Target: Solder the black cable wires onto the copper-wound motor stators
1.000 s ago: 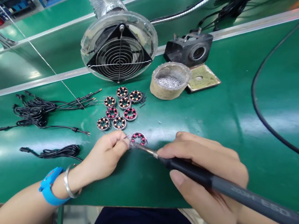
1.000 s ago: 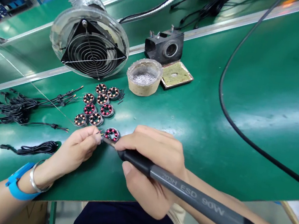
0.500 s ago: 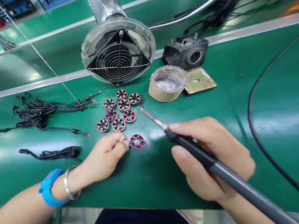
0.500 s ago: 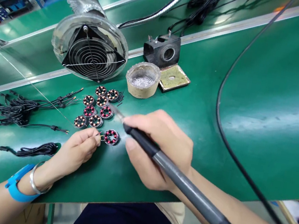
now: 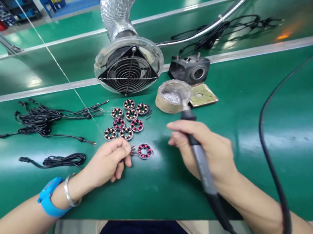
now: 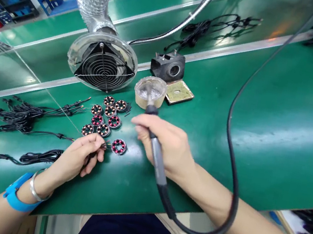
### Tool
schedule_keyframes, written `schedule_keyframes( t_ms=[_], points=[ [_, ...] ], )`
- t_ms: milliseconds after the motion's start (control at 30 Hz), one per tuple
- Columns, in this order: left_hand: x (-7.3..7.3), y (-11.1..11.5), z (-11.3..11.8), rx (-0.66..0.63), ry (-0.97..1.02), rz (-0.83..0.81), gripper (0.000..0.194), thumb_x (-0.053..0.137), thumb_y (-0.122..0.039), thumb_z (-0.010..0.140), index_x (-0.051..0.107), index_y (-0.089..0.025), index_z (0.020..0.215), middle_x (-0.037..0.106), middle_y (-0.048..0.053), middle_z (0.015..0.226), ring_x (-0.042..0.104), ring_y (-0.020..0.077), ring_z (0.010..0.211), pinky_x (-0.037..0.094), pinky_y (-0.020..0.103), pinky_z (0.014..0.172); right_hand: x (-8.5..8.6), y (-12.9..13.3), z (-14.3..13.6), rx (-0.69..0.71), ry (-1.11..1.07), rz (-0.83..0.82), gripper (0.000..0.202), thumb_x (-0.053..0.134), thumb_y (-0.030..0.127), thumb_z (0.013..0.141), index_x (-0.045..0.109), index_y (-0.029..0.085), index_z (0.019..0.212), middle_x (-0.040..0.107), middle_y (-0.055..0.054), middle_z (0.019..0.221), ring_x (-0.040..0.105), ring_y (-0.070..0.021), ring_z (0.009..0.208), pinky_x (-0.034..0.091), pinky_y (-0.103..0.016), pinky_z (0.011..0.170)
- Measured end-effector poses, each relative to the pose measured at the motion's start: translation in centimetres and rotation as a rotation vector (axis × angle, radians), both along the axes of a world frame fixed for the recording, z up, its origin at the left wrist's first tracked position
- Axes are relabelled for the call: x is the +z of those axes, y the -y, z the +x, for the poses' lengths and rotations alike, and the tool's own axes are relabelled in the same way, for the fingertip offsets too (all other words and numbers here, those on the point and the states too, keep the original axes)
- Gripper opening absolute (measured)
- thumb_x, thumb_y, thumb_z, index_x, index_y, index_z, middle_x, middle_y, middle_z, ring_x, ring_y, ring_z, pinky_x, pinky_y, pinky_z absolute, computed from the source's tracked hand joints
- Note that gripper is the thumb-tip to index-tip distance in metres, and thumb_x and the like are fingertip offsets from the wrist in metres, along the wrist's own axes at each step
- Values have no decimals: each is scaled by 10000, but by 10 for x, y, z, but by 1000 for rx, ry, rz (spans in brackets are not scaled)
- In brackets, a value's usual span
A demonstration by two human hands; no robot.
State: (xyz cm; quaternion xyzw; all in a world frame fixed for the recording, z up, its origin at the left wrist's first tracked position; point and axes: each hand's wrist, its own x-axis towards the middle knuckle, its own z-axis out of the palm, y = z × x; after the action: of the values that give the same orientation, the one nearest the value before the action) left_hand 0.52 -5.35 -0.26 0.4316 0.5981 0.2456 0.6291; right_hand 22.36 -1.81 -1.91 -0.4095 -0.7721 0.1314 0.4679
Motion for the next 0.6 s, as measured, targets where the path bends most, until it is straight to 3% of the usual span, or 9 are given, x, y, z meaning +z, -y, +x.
schedule_keyframes(
  t_ms=[67,200,300,500,600],
  points=[
    [1,-2,-3,1,-4,23,221,528,-391,819,501,-182,749,596,-32,672,428,46,343,305,147,285,0,2,-12,187,33,13,146,590,131,848,576,212,968,677,-11,808,617,-140,662,526,-250,633],
    [3,-3,-7,-47,-139,51,176,571,-338,777,553,-167,737,517,-66,476,401,57,311,297,151,317,-5,-1,-31,426,95,-52,250,531,74,781,560,183,1003,640,-18,775,572,-148,683,505,-259,642],
    [2,-3,-9,-62,-234,127,170,610,-313,761,613,-146,727,518,-59,462,385,55,366,285,161,376,-10,-4,-36,467,63,-71,296,488,42,763,547,185,1015,626,-9,761,568,-138,668,498,-250,641],
    [0,-4,-7,-142,-266,296,157,596,-225,795,719,-145,740,739,38,776,624,141,710,476,229,699,-16,-3,-33,468,-24,-94,303,496,36,786,516,200,1040,619,5,756,574,-128,678,494,-224,625],
    [3,-5,-6,-185,-305,298,174,590,-229,821,728,-156,745,744,28,783,633,147,729,471,226,716,-16,-3,-31,504,-43,-131,306,520,46,793,515,192,1063,621,-1,792,568,-121,694,494,-216,631]
  ],
)
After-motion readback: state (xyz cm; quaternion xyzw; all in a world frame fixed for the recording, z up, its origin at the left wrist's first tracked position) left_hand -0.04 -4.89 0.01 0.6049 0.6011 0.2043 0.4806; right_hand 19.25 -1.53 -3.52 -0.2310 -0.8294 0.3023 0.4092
